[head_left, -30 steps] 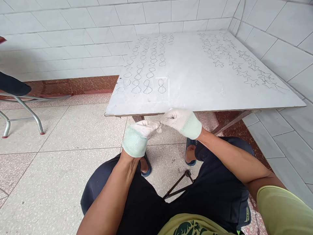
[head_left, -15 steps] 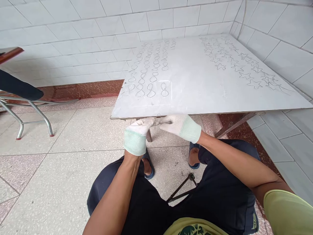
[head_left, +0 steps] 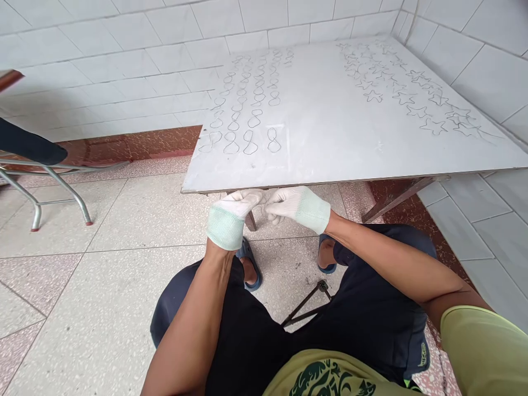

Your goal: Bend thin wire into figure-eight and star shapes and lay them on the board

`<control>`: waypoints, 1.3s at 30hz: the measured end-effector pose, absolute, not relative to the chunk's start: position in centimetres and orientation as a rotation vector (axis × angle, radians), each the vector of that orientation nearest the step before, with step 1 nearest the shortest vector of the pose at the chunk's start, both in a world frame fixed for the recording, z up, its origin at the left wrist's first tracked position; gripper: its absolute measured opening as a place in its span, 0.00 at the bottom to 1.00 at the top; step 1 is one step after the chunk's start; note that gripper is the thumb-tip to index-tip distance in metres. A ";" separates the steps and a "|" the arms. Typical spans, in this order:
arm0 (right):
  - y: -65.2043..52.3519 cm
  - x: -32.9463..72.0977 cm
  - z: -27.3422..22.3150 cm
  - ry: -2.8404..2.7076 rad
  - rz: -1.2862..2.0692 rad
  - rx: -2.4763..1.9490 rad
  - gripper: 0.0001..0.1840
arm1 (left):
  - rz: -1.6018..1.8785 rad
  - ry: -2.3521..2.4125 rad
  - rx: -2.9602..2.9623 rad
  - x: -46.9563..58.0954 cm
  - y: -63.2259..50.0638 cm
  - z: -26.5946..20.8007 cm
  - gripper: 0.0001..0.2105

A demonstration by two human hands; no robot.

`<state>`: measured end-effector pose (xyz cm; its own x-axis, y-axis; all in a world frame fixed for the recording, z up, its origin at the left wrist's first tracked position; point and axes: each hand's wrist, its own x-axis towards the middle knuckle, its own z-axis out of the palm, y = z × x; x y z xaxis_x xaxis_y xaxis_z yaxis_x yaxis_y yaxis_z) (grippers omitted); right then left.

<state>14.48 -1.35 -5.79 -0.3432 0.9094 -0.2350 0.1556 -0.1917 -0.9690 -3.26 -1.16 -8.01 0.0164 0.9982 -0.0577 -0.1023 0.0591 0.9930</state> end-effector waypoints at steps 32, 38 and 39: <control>-2.5 16.2 -7.9 -2.139 0.327 -1.487 0.15 | 1.180 1.554 1.482 -3.4 -2.5 -5.9 0.09; -1.8 16.2 -6.7 -1.792 0.984 -1.455 0.24 | 1.369 1.584 1.433 -2.8 -3.8 -5.4 0.07; -1.7 16.3 -6.3 -1.758 1.076 -1.469 0.28 | 1.393 1.562 1.411 -2.9 -3.7 -5.5 0.07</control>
